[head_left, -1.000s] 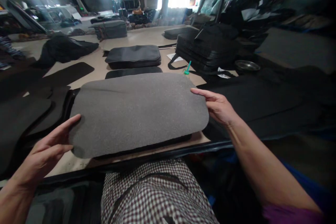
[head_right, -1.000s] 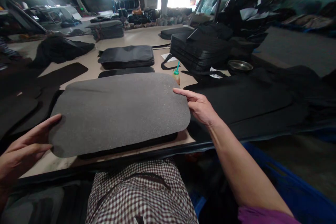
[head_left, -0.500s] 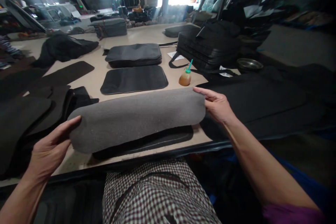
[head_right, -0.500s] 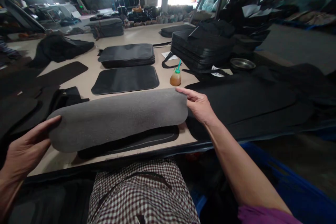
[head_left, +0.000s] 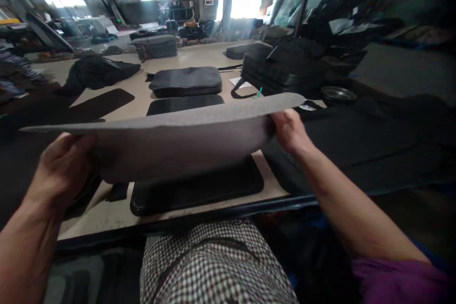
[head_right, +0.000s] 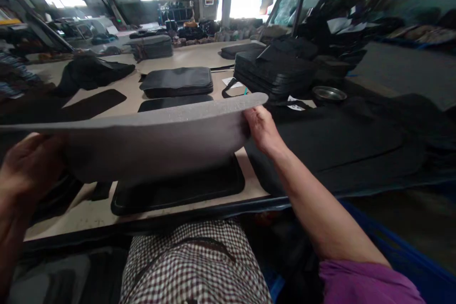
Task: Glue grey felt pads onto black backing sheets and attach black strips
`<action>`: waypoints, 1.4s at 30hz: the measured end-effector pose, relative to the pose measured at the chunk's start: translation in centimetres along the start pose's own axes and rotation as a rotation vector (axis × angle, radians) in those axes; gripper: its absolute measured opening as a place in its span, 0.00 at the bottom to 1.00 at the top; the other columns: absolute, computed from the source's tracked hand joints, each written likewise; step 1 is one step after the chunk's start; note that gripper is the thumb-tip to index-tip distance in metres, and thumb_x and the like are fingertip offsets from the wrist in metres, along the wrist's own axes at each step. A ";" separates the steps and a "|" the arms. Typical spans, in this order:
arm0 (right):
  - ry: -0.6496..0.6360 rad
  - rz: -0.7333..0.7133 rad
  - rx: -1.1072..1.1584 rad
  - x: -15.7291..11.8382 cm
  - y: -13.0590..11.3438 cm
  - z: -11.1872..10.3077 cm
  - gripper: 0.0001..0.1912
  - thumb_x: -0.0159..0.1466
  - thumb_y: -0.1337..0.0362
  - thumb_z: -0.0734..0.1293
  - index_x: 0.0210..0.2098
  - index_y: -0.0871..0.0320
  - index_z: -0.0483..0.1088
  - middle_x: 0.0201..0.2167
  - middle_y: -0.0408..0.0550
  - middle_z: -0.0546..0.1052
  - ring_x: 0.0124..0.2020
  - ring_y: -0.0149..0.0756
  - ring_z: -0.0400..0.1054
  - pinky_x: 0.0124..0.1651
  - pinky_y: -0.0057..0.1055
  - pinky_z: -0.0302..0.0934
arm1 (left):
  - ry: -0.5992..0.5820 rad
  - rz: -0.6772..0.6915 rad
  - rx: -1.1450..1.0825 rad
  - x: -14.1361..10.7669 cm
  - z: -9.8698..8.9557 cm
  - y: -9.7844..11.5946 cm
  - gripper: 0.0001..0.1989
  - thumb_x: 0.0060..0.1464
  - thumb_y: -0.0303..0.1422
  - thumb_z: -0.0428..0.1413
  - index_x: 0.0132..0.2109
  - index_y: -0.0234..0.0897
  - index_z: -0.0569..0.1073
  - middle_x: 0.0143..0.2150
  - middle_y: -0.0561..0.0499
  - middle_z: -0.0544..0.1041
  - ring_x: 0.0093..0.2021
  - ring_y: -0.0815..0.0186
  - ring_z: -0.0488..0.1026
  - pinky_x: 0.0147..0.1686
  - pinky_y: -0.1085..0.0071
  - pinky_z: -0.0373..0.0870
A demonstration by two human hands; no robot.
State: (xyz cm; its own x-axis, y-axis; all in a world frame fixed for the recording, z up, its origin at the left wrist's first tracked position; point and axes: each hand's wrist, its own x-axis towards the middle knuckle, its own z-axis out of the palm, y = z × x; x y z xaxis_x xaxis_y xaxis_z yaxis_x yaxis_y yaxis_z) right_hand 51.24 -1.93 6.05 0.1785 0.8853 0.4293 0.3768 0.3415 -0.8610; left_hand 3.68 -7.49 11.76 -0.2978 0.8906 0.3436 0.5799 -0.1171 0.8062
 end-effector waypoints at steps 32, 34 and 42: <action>-0.452 0.291 0.068 -9.1 6.0 0.3 0.34 0.58 0.56 0.76 0.63 0.48 0.67 0.61 0.46 0.71 0.60 0.47 0.67 0.64 0.47 0.63 | -0.386 -0.277 -0.163 -3.5 5.1 -10.8 0.47 0.41 0.40 0.73 0.68 0.49 0.65 0.69 0.48 0.67 0.67 0.48 0.66 0.68 0.50 0.64; -0.450 0.276 0.051 -9.3 6.3 0.4 0.34 0.59 0.56 0.76 0.63 0.47 0.67 0.62 0.46 0.71 0.60 0.47 0.67 0.65 0.47 0.62 | -0.381 -0.279 -0.167 -3.2 5.1 -10.8 0.48 0.40 0.40 0.73 0.68 0.49 0.66 0.69 0.48 0.67 0.68 0.47 0.66 0.68 0.49 0.63; -0.453 0.173 -0.115 -9.6 6.1 0.3 0.32 0.60 0.58 0.74 0.63 0.47 0.67 0.62 0.46 0.70 0.62 0.47 0.65 0.68 0.48 0.56 | -0.426 -0.267 -0.138 -2.9 5.4 -11.6 0.48 0.41 0.41 0.73 0.68 0.47 0.66 0.69 0.45 0.67 0.67 0.46 0.65 0.68 0.46 0.62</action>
State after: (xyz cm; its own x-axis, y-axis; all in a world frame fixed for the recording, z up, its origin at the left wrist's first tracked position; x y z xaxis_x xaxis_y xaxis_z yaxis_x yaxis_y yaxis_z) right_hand 51.57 -8.29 -3.39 -0.1563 0.9828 0.0987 0.4787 0.1628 -0.8628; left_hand 1.92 -6.33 -1.17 -0.0700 0.9938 -0.0860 0.4117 0.1073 0.9050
